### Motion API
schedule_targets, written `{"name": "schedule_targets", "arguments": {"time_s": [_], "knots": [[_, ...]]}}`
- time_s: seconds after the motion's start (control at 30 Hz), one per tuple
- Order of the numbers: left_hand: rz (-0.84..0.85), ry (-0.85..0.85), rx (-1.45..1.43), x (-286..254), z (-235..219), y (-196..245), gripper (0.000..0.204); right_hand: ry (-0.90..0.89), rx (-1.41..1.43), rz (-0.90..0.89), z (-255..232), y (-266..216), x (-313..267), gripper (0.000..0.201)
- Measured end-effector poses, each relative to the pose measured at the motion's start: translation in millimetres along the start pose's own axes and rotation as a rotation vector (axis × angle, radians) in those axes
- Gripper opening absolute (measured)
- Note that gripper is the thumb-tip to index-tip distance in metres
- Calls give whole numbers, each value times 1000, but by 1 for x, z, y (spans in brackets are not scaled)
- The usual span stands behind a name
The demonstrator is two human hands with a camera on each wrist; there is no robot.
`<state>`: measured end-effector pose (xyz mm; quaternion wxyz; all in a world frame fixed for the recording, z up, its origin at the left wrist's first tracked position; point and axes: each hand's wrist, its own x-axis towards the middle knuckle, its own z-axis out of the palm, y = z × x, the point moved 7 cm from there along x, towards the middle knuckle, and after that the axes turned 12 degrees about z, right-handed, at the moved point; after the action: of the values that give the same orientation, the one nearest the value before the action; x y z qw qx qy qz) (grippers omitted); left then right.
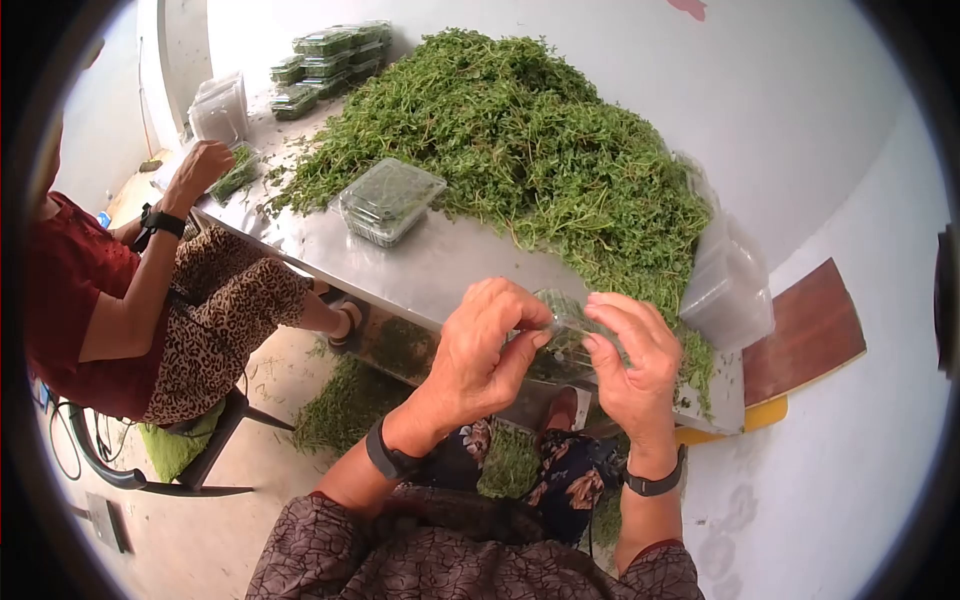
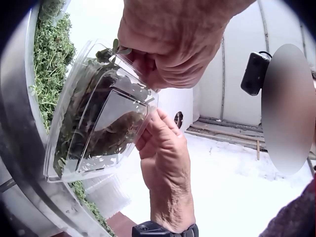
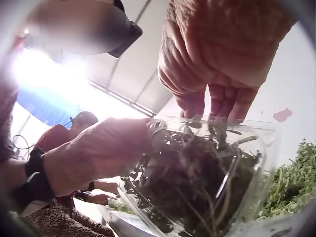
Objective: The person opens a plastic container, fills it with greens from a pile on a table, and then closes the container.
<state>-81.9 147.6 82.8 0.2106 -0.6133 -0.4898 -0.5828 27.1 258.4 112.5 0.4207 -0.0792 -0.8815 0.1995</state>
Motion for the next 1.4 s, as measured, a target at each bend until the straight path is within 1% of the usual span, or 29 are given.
{"name": "schedule_targets", "arguments": {"time_s": [0.13,0.2,0.3,0.4,0.73,0.8,1.03,1.4], "knots": [[4,-19,24,-1,-2,0,24,-44,-1,-40,5,-12,10,27],[15,-29,46,1,-2,2,25,-104,14,-60,7,-15,13,25],[10,-22,3,1,0,1,24,-113,20,-84,7,-19,15,23],[12,-24,18,2,0,2,23,-134,11,-95,7,-21,19,22],[13,-26,46,5,-2,5,22,-159,2,-134,8,-26,22,19],[24,-26,96,5,-3,6,26,-163,-7,-139,9,-27,22,20],[36,-2,98,5,-2,7,26,-160,-4,-142,9,-27,21,20],[29,2,101,5,-4,5,23,-153,-19,-172,14,-28,23,20]]}}
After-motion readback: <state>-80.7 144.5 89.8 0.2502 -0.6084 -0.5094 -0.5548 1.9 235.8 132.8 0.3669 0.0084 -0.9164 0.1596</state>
